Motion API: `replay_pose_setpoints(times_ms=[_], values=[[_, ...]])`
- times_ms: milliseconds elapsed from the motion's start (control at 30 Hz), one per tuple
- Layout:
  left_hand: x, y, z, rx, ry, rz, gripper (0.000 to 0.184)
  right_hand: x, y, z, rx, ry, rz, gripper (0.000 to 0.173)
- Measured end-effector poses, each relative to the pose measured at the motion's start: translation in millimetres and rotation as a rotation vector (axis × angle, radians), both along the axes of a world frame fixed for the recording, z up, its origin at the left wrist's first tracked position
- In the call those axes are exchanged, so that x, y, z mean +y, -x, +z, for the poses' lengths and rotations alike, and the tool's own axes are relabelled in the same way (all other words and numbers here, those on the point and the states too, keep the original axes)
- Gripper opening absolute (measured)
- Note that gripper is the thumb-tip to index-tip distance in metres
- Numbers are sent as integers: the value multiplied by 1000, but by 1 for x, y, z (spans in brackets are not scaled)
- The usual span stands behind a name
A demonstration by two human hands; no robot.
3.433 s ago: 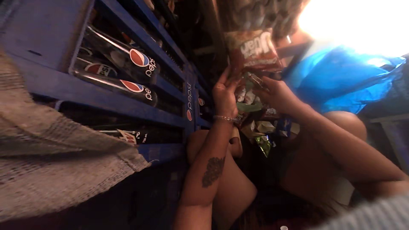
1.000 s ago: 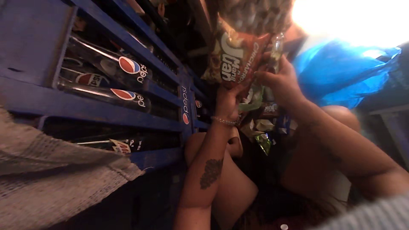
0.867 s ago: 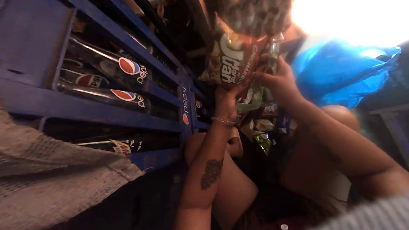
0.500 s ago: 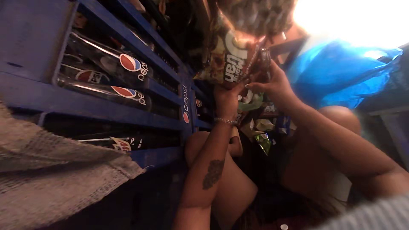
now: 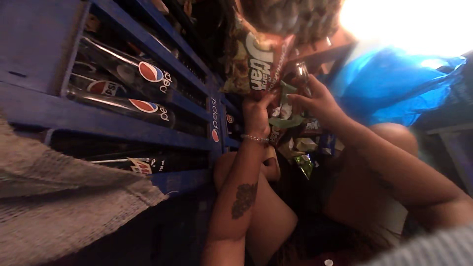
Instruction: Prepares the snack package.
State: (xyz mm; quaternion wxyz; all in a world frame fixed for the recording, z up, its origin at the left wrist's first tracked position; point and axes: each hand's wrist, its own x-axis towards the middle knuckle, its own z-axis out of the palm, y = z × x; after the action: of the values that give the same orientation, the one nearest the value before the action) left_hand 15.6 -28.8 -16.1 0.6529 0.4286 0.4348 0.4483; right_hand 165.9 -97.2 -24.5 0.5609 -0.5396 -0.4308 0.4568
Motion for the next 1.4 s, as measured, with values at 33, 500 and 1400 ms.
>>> replay_pose_setpoints(times_ms=[33,500,1400], values=[[3,2,-1,14,-15,20,29,-1,-1,-1,-25,19,30,38],[10,9,-5,207,-241,23,48,-7,-7,-9,-511,140,303,23],[8,7,-10,339,-322,-147,56,-4,-8,-8,-672,225,268,26]])
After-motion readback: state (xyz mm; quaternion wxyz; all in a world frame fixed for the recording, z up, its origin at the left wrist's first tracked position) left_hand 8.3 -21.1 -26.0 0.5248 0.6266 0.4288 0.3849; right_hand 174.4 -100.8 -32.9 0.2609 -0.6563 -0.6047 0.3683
